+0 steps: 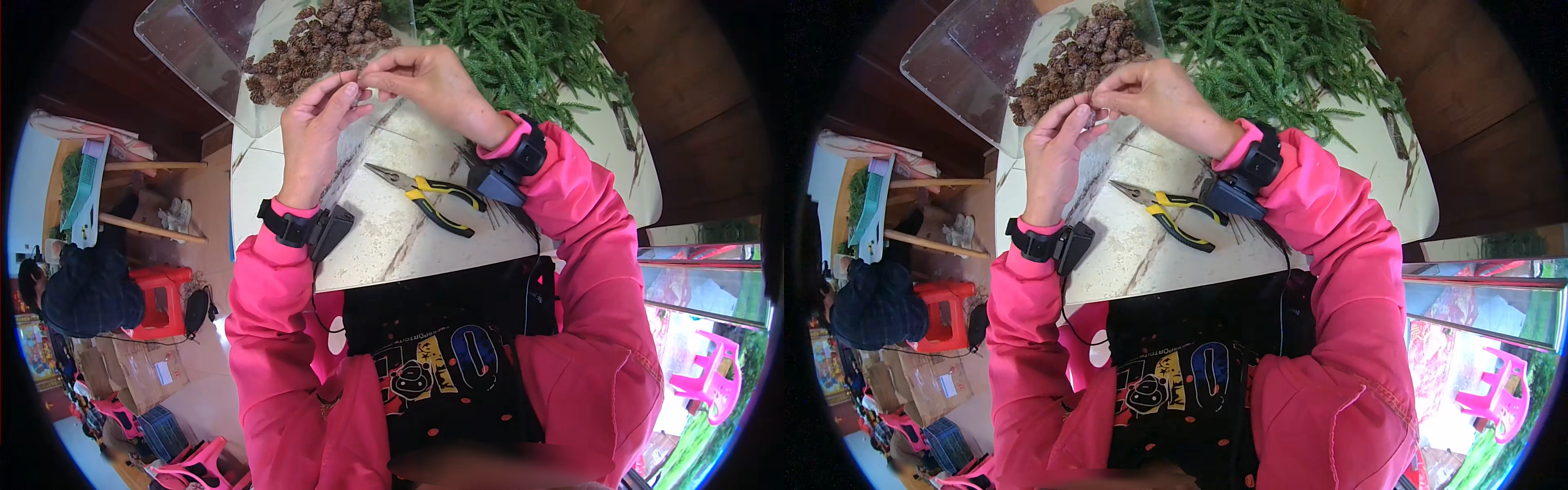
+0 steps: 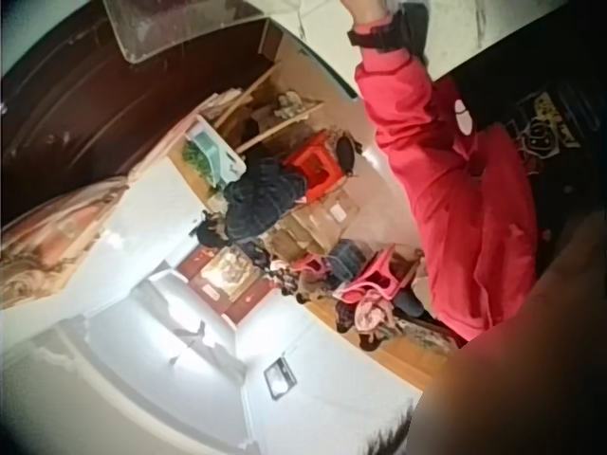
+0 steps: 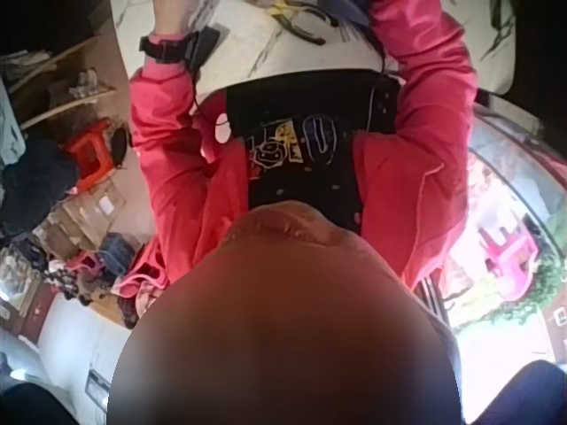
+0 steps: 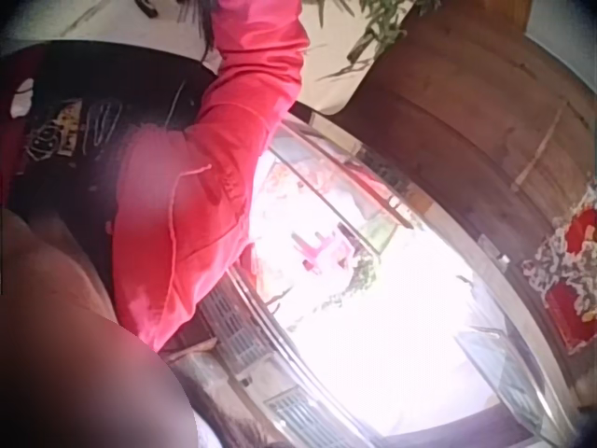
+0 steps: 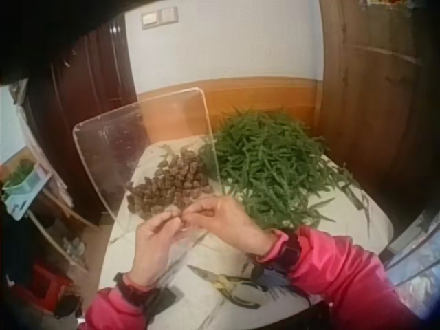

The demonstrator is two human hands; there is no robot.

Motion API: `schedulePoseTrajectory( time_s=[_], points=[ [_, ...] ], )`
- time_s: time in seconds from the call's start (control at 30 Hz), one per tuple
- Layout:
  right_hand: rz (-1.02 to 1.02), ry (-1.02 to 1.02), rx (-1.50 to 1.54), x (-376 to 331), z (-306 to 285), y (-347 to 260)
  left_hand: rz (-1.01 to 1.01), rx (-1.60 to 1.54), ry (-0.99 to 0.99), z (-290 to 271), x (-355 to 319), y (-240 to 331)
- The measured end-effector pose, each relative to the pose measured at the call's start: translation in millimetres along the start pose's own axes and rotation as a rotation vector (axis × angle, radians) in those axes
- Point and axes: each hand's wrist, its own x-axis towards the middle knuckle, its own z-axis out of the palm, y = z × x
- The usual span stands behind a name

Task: Trimming plant pieces and placing them into a container using pliers.

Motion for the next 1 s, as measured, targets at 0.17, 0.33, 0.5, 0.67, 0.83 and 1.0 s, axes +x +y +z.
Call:
schedulePoseTrajectory(
  time_s=[0.17,0.33,0.5,0.67,0.83,1.0],
  points=[
    [-0.071,0.029,-0.169,-2.8,0.4,0.5,-0.015,-0.003,-0.016,5.5,-0.1,-1.1],
    [-0.139,0.058,-0.353,-2.1,-9.5,-10.2,-0.029,-0.09,0.038,19.0,0.4,5.0],
    [-0.317,0.057,-0.304,17.8,-70.7,-45.3,-0.048,0.105,-0.076,40.8,17.9,25.7],
    [-0.394,0.363,-0.677,-31.2,-133.8,-144.7,-0.104,0.733,-0.416,78.2,42.2,34.0],
    [-0.322,0.55,-0.695,-51.5,-137.1,-171.8,0.841,0.996,-0.783,149.9,60.2,8.7],
    [-0.41,0.502,-0.668,-59.7,-132.8,-172.5,1.001,1.104,-1.062,189.5,60.3,10.9]
  ],
)
